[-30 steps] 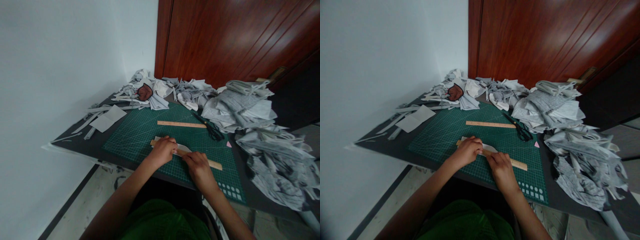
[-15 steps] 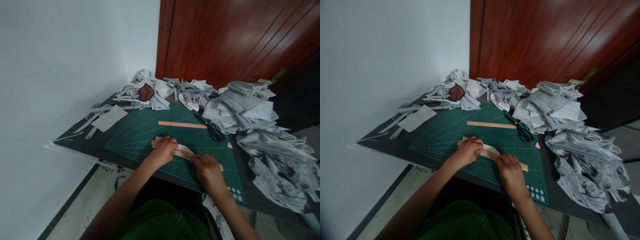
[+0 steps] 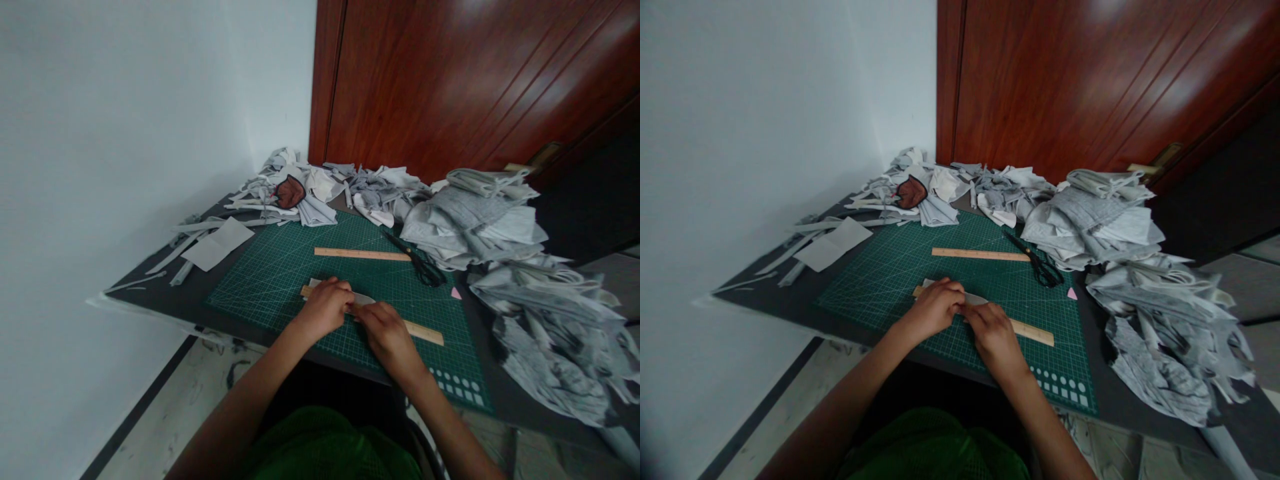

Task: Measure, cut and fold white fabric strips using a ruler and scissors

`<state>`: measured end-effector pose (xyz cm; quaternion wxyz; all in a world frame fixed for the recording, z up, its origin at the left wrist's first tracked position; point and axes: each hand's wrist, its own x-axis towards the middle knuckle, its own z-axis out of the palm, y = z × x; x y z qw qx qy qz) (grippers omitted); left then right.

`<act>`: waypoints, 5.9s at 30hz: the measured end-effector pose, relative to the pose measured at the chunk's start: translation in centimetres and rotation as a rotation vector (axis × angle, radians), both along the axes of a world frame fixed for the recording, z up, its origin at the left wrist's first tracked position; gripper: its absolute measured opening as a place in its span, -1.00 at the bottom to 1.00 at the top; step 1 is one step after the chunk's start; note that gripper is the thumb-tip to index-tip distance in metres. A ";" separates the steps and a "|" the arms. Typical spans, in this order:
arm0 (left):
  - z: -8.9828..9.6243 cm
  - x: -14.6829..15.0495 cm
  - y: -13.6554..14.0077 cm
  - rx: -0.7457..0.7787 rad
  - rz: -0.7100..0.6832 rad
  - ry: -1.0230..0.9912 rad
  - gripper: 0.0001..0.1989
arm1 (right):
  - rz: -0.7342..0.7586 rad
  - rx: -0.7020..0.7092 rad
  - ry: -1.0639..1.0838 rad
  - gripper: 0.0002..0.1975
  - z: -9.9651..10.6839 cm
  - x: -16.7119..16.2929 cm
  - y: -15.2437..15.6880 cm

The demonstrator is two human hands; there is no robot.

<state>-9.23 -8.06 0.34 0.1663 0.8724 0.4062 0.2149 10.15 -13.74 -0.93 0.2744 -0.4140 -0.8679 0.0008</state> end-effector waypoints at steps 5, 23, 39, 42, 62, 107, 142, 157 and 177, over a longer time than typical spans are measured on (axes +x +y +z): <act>0.3 0.0 -0.1 0.016 -0.009 0.024 -0.73 | 0.052 0.057 0.016 -0.68 -0.2 -1.0 0.2; -0.5 -0.1 0.2 -0.013 -0.002 -0.040 -0.78 | -0.114 -0.004 -0.187 -0.71 0.6 4.2 -2.2; -0.6 -0.4 0.1 -0.039 -0.028 -0.086 -0.74 | -0.082 -0.088 0.240 -0.76 -0.2 1.1 -1.2; -0.6 -0.9 0.7 -0.068 -0.082 -0.100 -0.74 | -0.086 -0.094 0.189 -0.67 -0.4 0.6 -1.0; 1.2 -2.2 -0.1 -0.359 -0.001 -0.187 -0.45 | -0.116 -0.021 0.106 -0.67 -1.7 0.4 -0.8; 0.7 -2.3 0.2 -0.311 -0.074 -0.287 -0.24 | -0.048 0.159 -0.029 -0.70 -0.4 -5.4 0.5; 1.4 -2.1 0.2 -0.312 -0.121 -0.201 -0.48 | -0.211 -0.103 0.104 -0.58 1.9 -1.5 -2.2; 0.5 -2.4 0.4 -0.301 -0.133 -0.186 -0.91 | -0.313 -0.485 0.838 -0.74 -0.4 -3.4 0.8; 0.2 -2.6 0.5 -0.318 -0.057 -0.151 -0.83 | -0.369 -0.228 -0.141 0.06 1.7 -4.6 -2.8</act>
